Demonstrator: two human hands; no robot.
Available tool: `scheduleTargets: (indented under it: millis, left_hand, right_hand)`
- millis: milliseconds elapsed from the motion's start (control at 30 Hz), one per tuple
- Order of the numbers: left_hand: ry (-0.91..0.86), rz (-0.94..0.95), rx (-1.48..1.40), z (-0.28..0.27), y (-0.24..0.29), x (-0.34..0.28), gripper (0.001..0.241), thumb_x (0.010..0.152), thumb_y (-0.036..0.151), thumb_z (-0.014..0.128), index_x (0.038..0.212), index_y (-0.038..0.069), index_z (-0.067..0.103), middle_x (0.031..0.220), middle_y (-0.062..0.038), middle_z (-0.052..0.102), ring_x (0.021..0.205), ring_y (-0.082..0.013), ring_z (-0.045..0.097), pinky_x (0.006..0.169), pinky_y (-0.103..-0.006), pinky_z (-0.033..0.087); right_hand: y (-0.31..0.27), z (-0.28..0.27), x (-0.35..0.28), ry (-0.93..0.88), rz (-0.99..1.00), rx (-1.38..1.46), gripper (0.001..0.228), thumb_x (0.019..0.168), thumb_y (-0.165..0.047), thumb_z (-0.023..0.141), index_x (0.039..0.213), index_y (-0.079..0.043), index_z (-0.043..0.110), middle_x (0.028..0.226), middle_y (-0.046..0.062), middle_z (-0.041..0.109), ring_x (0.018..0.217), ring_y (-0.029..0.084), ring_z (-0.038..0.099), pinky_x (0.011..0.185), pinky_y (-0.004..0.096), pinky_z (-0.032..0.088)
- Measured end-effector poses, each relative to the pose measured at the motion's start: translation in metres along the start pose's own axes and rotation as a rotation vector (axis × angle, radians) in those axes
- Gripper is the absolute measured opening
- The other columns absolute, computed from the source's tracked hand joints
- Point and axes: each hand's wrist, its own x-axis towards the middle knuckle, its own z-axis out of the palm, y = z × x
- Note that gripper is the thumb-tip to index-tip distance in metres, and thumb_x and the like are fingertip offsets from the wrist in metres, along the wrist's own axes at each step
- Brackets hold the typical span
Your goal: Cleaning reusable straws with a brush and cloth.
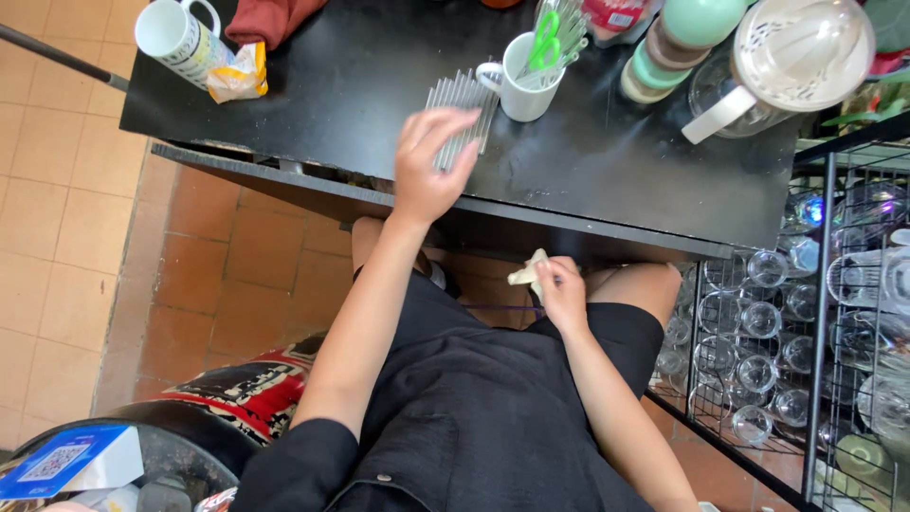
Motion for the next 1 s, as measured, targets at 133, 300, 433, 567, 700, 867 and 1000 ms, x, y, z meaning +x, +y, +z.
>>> scheduleTargets:
  millis: [133,300,433,567,700,867,1000]
  left_hand:
    - [-0.085,-0.077,-0.241,0.038,0.017,0.051,0.044,0.09,0.016,0.08,0.131,0.012,0.065,0.111,-0.004,0.069,0.106,-0.0205,0.065,0.089,-0.0304,0.055]
    - [-0.102,-0.028,-0.207,0.068,0.005,0.064,0.028,0.089,0.017,0.085,0.115,0.015,0.074,0.099,0.001,0.072,0.083,-0.0161,0.063,0.075,-0.0296,0.053]
    - [-0.007,-0.117,-0.292,0.058,0.014,0.07,0.013,0.092,0.016,0.082,0.105,0.016,0.079,0.095,0.003,0.073,0.076,-0.0107,0.064,0.066,-0.0268,0.051]
    - [0.201,-0.11,-0.357,0.021,0.021,0.043,0.011,0.099,0.016,0.076,0.109,0.011,0.077,0.099,0.0,0.069,0.078,-0.0094,0.06,0.068,-0.026,0.044]
    - [0.128,-0.277,-0.82,-0.008,0.038,-0.033,0.013,0.112,0.019,0.06,0.106,0.007,0.061,0.096,0.0,0.06,0.08,-0.0043,0.054,0.074,-0.0223,0.045]
    - [-0.35,-0.606,-0.851,0.021,0.025,-0.154,0.014,0.106,0.016,0.061,0.105,0.002,0.063,0.087,0.001,0.064,0.076,-0.0045,0.059,0.069,-0.022,0.05]
    - [-0.353,-0.818,-0.814,0.055,-0.019,-0.218,0.017,0.104,0.017,0.064,0.105,0.001,0.064,0.087,-0.003,0.071,0.078,-0.0067,0.065,0.069,-0.0235,0.053]
  right_hand:
    - [0.016,-0.007,-0.002,0.281,0.087,-0.019,0.029,0.102,-0.024,0.066,0.096,0.004,0.072,0.094,0.007,0.062,0.082,0.016,0.058,0.074,0.028,0.047]
    - [0.025,-0.01,-0.004,0.247,0.066,0.065,0.034,0.106,-0.027,0.061,0.096,0.005,0.07,0.092,0.003,0.062,0.084,0.011,0.058,0.077,0.025,0.046]
    - [0.024,-0.01,-0.004,0.183,0.192,0.217,0.039,0.108,-0.031,0.058,0.095,0.003,0.07,0.085,-0.001,0.057,0.076,0.007,0.051,0.07,0.024,0.044]
    - [0.033,-0.008,-0.002,0.162,0.363,0.29,0.04,0.107,-0.035,0.056,0.096,0.0,0.072,0.075,-0.003,0.059,0.067,0.007,0.048,0.061,0.026,0.04]
    - [0.035,-0.005,-0.001,0.149,0.35,0.269,0.039,0.108,-0.034,0.055,0.099,-0.001,0.073,0.076,-0.005,0.061,0.069,0.006,0.05,0.063,0.026,0.042]
    - [0.006,0.006,-0.01,0.001,-0.003,0.19,0.034,0.108,-0.026,0.056,0.104,0.005,0.07,0.101,0.0,0.069,0.089,0.009,0.061,0.079,0.026,0.049]
    - [-0.028,0.018,-0.015,-0.153,-0.115,0.009,0.022,0.105,-0.018,0.06,0.105,0.002,0.069,0.105,0.008,0.069,0.09,0.019,0.066,0.081,0.028,0.051]
